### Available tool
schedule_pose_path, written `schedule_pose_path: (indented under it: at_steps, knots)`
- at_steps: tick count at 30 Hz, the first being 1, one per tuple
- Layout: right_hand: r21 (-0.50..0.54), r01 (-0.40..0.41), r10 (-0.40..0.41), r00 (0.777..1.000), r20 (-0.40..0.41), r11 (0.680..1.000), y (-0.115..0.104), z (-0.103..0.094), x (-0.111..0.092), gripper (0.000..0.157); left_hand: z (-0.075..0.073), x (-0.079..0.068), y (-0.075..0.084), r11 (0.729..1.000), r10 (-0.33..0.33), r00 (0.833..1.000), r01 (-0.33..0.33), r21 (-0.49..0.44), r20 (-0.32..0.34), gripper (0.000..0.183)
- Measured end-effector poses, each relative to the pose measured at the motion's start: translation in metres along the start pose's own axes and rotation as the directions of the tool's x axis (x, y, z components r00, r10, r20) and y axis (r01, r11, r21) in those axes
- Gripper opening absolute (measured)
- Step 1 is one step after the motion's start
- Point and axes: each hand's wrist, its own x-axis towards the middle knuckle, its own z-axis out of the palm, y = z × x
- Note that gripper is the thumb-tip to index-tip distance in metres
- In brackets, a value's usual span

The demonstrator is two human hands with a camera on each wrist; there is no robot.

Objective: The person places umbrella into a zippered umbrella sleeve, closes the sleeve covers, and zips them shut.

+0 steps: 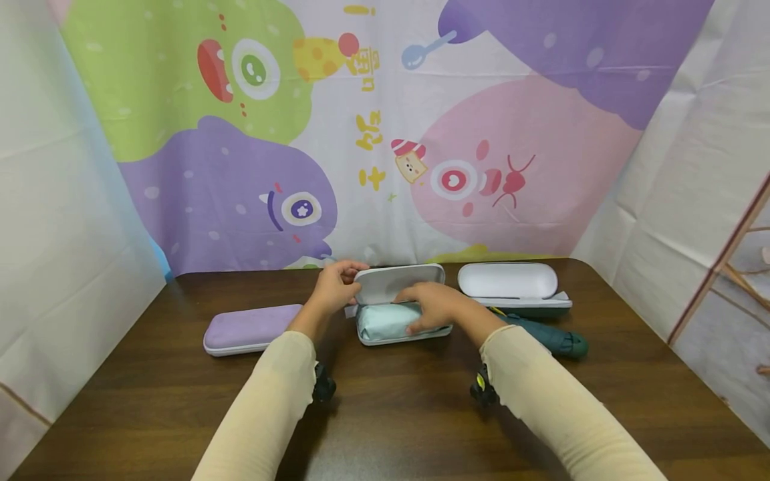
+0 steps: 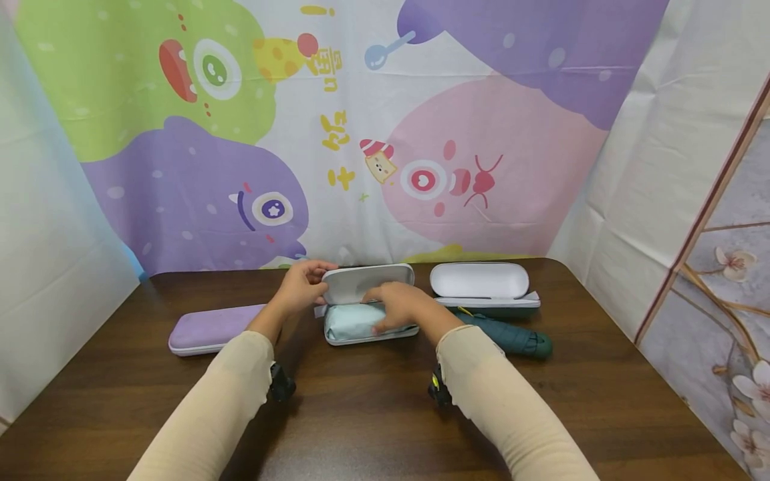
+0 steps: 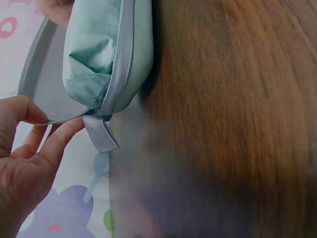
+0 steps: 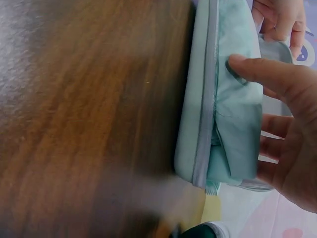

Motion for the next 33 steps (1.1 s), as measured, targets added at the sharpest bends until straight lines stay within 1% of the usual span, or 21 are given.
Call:
schedule_pose_path:
  at_steps: [6,11,15,17,19,21,23,24,26,27,28,29,30,31,32,33]
  knots:
    - [0.005,-0.006,0.006,1.000,-0.023,1.000,0.000,0.003,-0.002,0.050,0.001,0.000,0.001,1.000,0.008,1.000,-0.008,0.008,0.004,0.036]
    - [0.018,-0.030,0.031,0.999,-0.041,0.999,-0.001,0.009,-0.004,0.051,0.002,0.001,-0.001,1.000,0.017,1.000,-0.017,0.010,0.008,0.035]
    - [0.009,-0.013,0.014,0.997,-0.082,1.000,0.002,0.015,-0.010,0.053,0.002,0.000,-0.002,0.999,0.035,0.999,-0.036,0.014,0.011,0.034]
    - [0.034,-0.012,0.015,0.994,-0.113,0.999,0.004,0.016,-0.014,0.054,0.001,0.000,-0.002,0.999,0.052,0.999,-0.052,0.014,0.014,0.034]
    - [0.077,-0.016,0.028,0.987,-0.161,0.997,0.008,0.015,-0.018,0.052,0.001,-0.001,-0.001,0.998,0.064,0.998,-0.064,0.016,0.019,0.034]
    - [0.130,-0.020,0.050,0.972,-0.232,0.991,0.011,0.012,-0.023,0.044,0.002,-0.002,0.000,0.996,0.077,0.997,-0.078,0.033,0.029,0.035]
    - [0.199,-0.028,0.091,0.944,-0.316,0.980,0.016,0.007,-0.028,0.034,0.002,-0.002,0.001,0.994,0.092,0.995,-0.094,0.061,0.041,0.035]
    - [0.231,-0.034,0.117,0.926,-0.359,0.972,0.019,0.005,-0.030,0.027,0.003,-0.002,0.002,0.990,0.103,0.993,-0.107,0.093,0.050,0.036]
    - [0.281,-0.053,0.179,0.877,-0.446,0.958,0.023,-0.002,-0.033,0.018,0.002,-0.002,0.004,0.974,0.130,0.989,-0.142,0.175,0.075,0.040]
    - [0.299,-0.061,0.207,0.849,-0.486,0.952,0.025,-0.004,-0.035,0.015,0.002,-0.002,0.006,0.960,0.148,0.985,-0.165,0.225,0.091,0.042]
    - [0.311,-0.074,0.234,0.823,-0.517,0.948,0.028,-0.006,-0.036,0.014,0.001,-0.002,0.007,0.940,0.168,0.979,-0.193,0.280,0.113,0.043]
    - [0.317,-0.087,0.254,0.804,-0.538,0.944,0.029,-0.008,-0.036,0.015,0.000,-0.003,0.008,0.917,0.188,0.972,-0.225,0.331,0.138,0.044]
    - [0.320,-0.101,0.270,0.794,-0.545,0.942,0.031,-0.009,-0.036,0.016,0.000,-0.003,0.010,0.896,0.203,0.966,-0.250,0.368,0.162,0.045]
    - [0.323,-0.112,0.281,0.793,-0.541,0.940,0.033,-0.010,-0.037,0.020,-0.001,-0.005,0.011,0.877,0.213,0.959,-0.272,0.397,0.187,0.045]
    - [0.332,-0.125,0.292,0.802,-0.522,0.935,0.033,-0.010,-0.037,0.023,-0.001,-0.006,0.013,0.860,0.223,0.952,-0.293,0.417,0.209,0.045]
    - [0.342,-0.132,0.297,0.817,-0.495,0.930,0.034,-0.010,-0.037,0.027,-0.001,-0.008,0.014,0.845,0.229,0.946,-0.310,0.435,0.228,0.045]
